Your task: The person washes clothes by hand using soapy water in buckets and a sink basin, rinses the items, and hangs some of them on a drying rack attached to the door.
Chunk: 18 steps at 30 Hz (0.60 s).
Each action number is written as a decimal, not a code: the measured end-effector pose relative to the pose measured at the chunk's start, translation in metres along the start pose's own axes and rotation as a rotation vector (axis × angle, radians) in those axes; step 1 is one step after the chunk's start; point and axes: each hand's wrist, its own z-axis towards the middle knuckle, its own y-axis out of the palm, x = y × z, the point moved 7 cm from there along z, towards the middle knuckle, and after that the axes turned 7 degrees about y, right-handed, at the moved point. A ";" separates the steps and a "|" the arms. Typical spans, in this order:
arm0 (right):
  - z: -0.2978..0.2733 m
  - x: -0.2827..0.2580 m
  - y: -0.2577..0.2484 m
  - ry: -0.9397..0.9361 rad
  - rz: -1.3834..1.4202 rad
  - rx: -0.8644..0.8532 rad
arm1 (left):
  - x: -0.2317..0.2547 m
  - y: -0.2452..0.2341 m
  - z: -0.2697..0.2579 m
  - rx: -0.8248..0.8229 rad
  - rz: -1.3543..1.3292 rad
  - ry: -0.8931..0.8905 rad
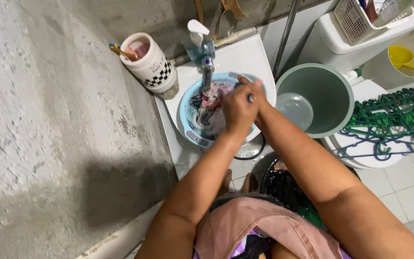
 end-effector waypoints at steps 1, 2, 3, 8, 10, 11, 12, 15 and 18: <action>-0.003 -0.002 -0.001 0.008 -0.038 0.074 | 0.002 0.001 -0.004 0.006 -0.022 0.037; -0.010 -0.004 -0.001 0.027 -0.111 0.180 | 0.001 0.003 -0.006 0.014 -0.045 0.073; -0.018 -0.007 -0.007 0.095 -0.200 0.404 | -0.013 0.000 -0.001 0.018 -0.017 0.018; -0.049 -0.038 -0.005 -0.138 -0.223 0.259 | -0.092 -0.050 0.030 -0.123 0.549 -0.331; -0.058 -0.053 -0.017 -0.367 -0.470 0.346 | -0.084 -0.060 0.030 -0.051 0.604 -0.225; -0.066 -0.056 -0.022 -0.449 -0.656 0.449 | -0.080 -0.063 0.020 -0.035 0.607 -0.238; -0.074 -0.059 -0.025 -0.532 -0.841 0.553 | -0.076 -0.064 0.013 -0.019 0.610 -0.250; -0.079 -0.042 -0.007 -0.769 -1.128 0.498 | -0.079 -0.024 -0.006 -0.392 0.457 -0.310; -0.048 -0.001 0.005 -0.655 -1.613 0.289 | -0.084 0.013 -0.038 -0.741 0.698 -0.104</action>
